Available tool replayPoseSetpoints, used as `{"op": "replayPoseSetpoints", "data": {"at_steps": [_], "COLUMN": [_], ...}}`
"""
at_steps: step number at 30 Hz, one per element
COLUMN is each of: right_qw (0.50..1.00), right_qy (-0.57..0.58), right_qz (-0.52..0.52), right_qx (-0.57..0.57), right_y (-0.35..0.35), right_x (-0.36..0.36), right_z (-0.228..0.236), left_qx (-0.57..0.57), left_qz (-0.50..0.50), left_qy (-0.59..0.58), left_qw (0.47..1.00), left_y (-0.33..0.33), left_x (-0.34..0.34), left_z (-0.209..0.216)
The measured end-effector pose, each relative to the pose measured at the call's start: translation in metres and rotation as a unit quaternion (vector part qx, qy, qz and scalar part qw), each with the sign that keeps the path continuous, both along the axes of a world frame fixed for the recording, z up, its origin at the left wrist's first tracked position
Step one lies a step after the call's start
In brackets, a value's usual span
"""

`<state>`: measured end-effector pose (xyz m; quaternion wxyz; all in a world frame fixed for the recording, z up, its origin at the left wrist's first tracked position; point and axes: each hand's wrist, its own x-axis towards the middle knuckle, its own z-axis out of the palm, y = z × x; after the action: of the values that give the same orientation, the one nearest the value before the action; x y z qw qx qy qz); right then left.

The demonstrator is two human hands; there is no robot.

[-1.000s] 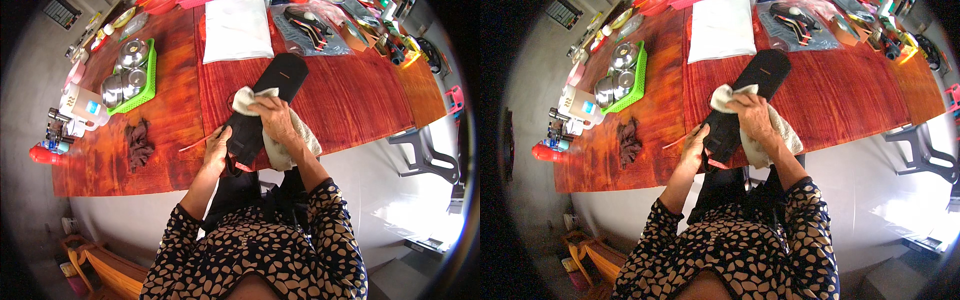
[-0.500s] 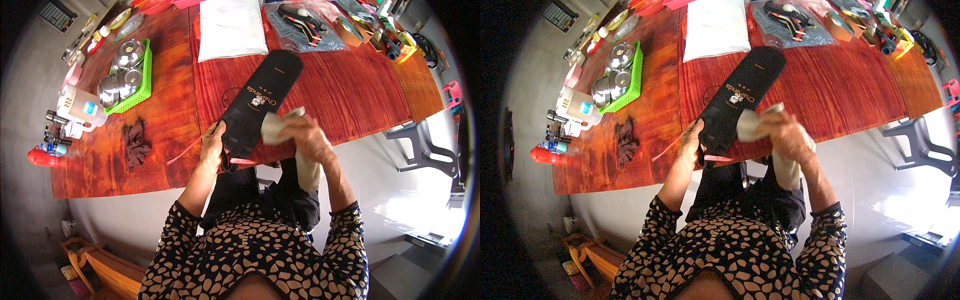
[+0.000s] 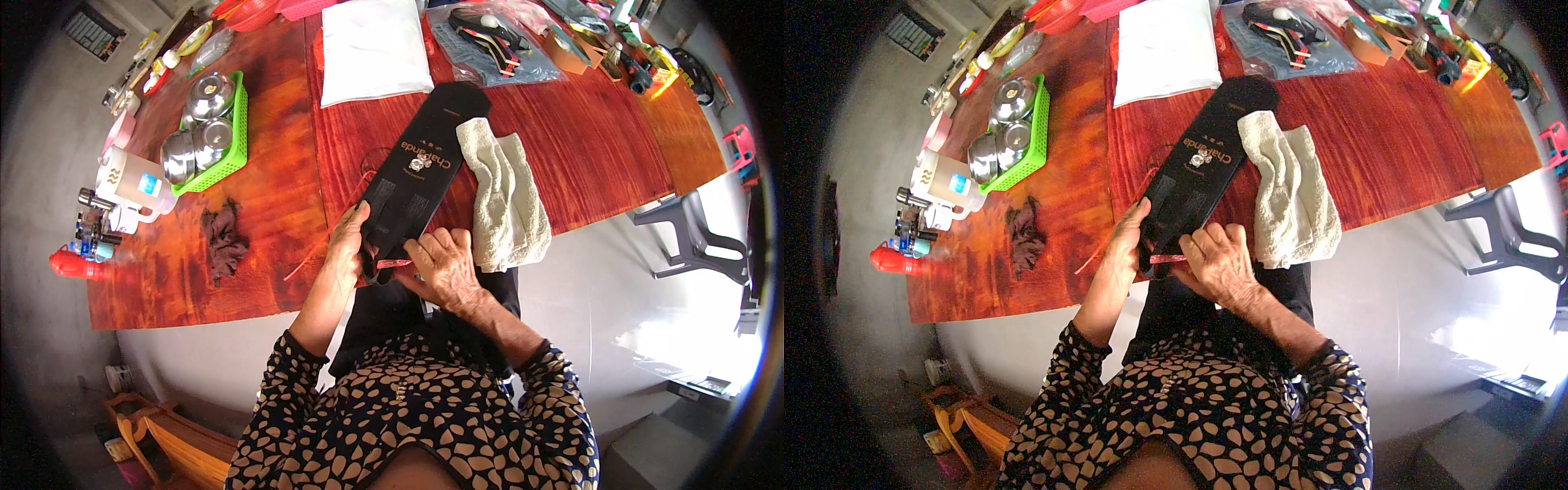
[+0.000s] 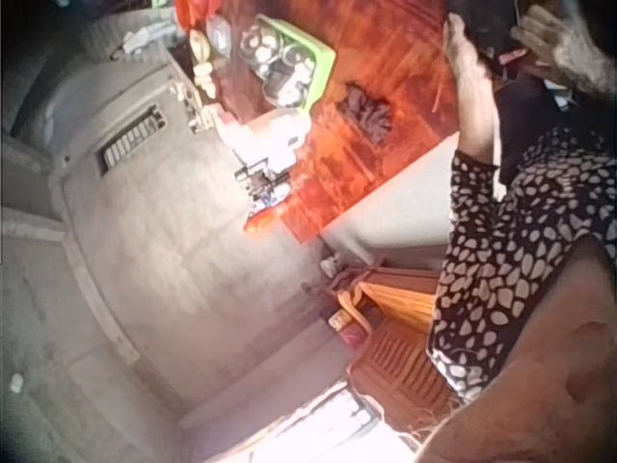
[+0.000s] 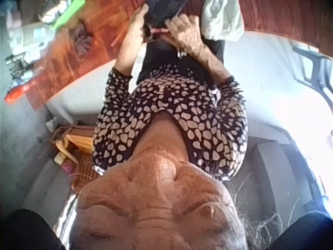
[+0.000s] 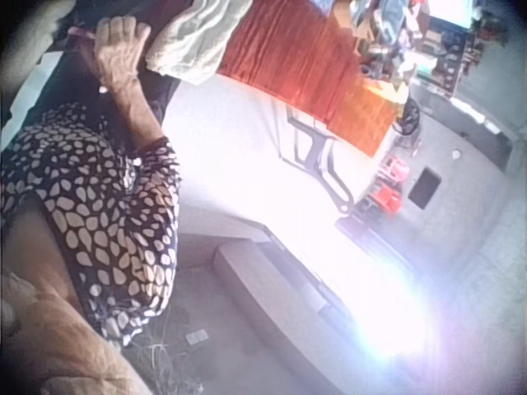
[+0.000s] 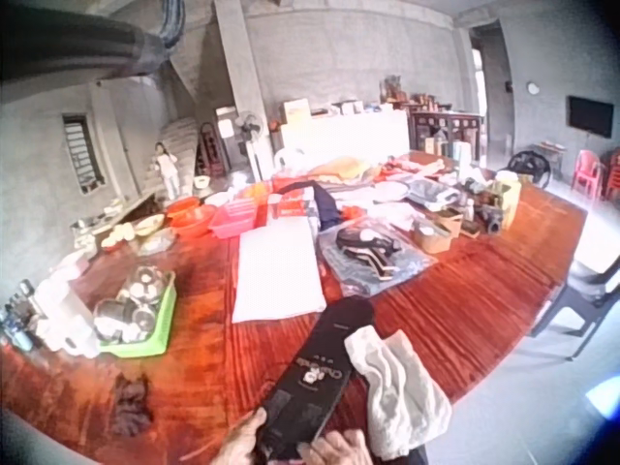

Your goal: The person wipes the surface of a white plastic package, a black rectangular pouch, a small plastic bag, and a black circular case using a cloth. The person handles each item individually, wiping it thoroughly before placing it back on the table.

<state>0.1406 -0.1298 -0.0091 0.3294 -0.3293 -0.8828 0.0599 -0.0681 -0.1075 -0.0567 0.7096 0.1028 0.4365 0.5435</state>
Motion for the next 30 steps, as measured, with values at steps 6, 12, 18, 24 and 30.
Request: {"op": "replayPoseSetpoints", "data": {"at_steps": [6,12,18,24,30], "right_qw": [0.996,0.970,0.822,0.634,0.732], "right_qy": [0.089,-0.069,-0.161,0.283,-0.019], "right_qz": [0.010,0.066,-0.451,-0.691,-0.680], "right_qx": [-0.029,-0.224,-0.308,-0.202,0.020], "right_y": [-0.016,-0.049,-0.055,-0.032,0.054], "right_x": [0.001,0.120,0.320,0.443,0.409], "right_z": [-0.024,-0.033,-0.113,-0.134,-0.122], "left_qx": [-0.045,-0.008,-0.016,0.027,0.104], "left_qz": [0.041,0.038,0.014,0.017,0.068], "left_qy": [-0.005,0.084,0.181,0.294,0.361], "left_qw": [0.998,0.996,0.983,0.955,0.924], "left_y": [-0.001,0.002,-0.004,-0.006,-0.001], "left_x": [0.017,-0.003,0.002,0.013,0.012], "left_z": [0.017,0.009,0.027,0.041,0.017]}}
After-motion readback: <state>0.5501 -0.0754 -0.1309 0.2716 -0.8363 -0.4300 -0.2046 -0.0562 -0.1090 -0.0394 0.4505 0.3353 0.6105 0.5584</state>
